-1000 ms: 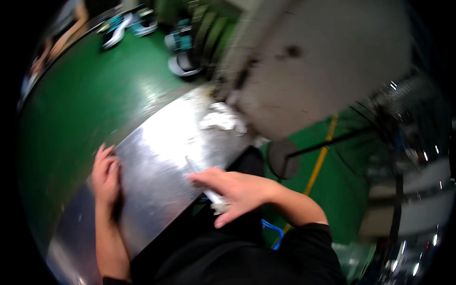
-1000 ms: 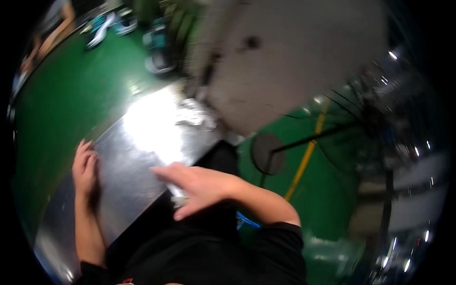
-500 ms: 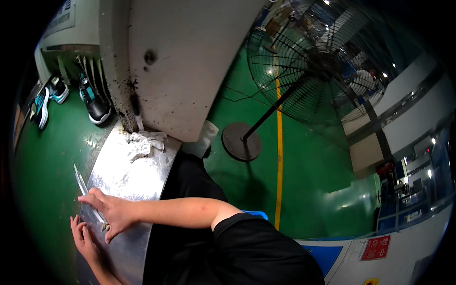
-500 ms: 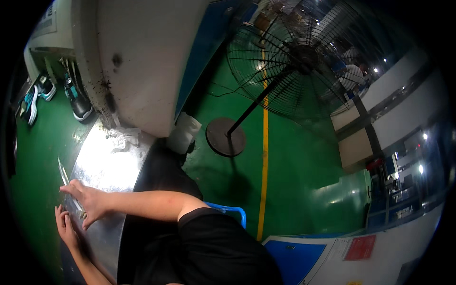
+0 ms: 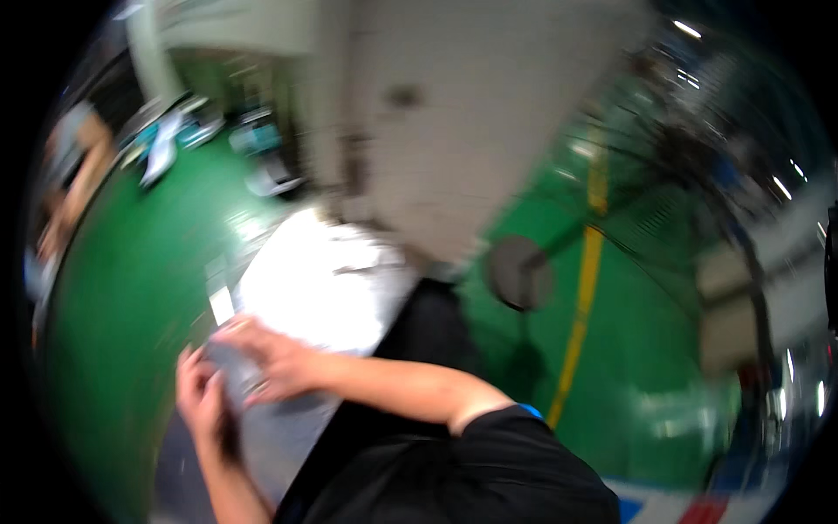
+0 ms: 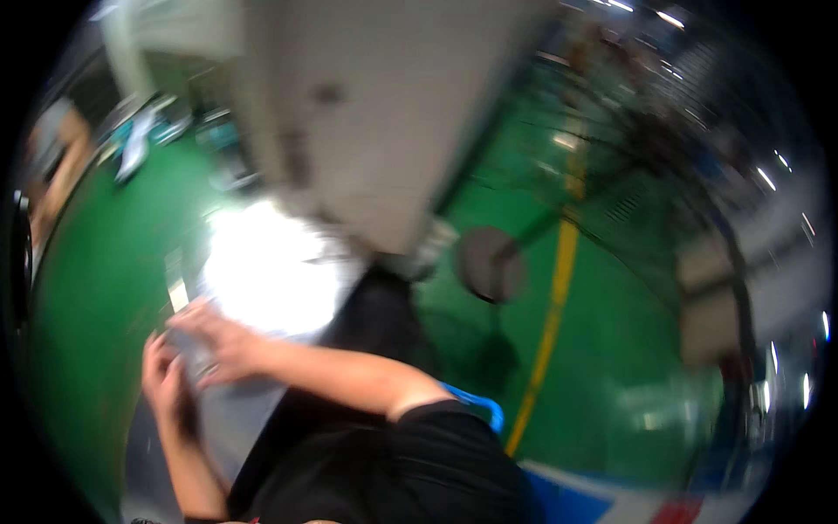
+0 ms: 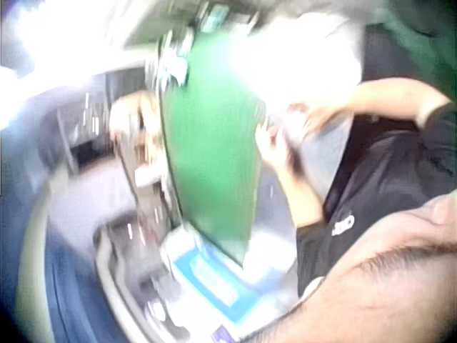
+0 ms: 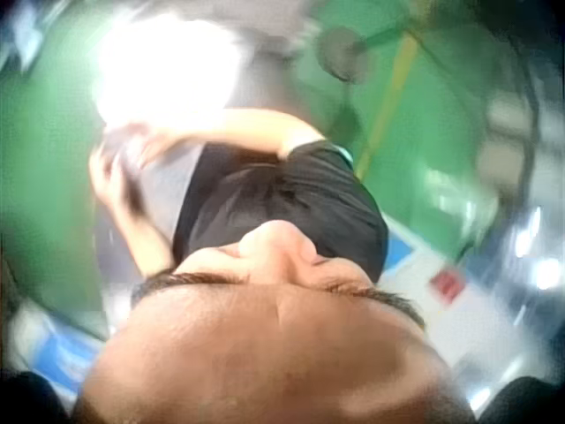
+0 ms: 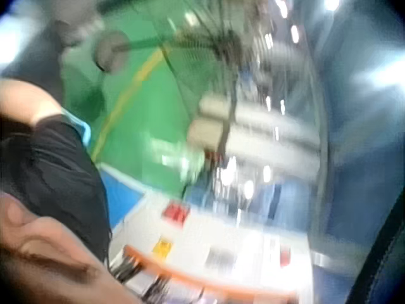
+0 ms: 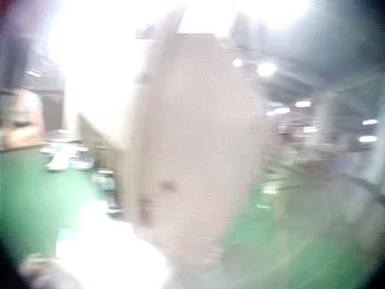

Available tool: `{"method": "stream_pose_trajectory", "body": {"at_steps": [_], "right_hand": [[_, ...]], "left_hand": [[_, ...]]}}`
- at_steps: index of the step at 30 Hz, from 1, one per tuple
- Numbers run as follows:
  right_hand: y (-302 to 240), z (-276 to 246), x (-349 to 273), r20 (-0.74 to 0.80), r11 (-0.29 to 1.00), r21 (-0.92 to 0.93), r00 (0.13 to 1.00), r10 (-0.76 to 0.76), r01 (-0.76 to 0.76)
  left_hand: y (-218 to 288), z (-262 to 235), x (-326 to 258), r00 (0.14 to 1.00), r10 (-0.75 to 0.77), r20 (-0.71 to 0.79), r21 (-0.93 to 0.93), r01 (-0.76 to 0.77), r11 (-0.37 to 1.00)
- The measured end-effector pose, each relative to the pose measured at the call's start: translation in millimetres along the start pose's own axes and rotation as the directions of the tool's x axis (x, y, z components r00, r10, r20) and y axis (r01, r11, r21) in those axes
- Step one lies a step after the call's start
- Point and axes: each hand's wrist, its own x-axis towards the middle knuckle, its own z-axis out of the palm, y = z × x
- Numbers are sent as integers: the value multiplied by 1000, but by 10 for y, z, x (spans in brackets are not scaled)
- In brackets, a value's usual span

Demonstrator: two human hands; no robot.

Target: The person fills a syringe with a white liquid from a large plastic bottle by drawing the plunger back, then wipes the tip of the syringe with a cloth and places a cap on the needle. They then set the syringe on the workstation and later pick up a shoe to inspect the sole.

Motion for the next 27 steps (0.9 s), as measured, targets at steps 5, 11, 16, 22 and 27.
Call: {"method": "stream_pose_trajectory", "body": {"at_steps": [5, 11, 16, 22, 27], "right_hand": [[-102, -118, 89, 60, 995, -88, 997, 55, -50], [-102, 254, 464, 211, 979, -193, 972, 109, -68], [8, 256, 311, 347, 970, -191, 934, -78, 152], [37, 302, 261, 330, 972, -96, 928, -171, 213], [26, 335, 258, 357, 978, -77, 921, -153, 192]], "left_hand": [[19, -82, 141, 992, 119, 36, 210, -124, 970], [-5, -446, -71, 950, -313, -19, -569, 247, 784], [-74, -581, -146, 949, -305, 86, -758, 261, 598], [-70, -478, -105, 947, -291, 136, -764, 287, 578], [-85, -481, -122, 952, -278, 129, -733, 281, 620]]}}
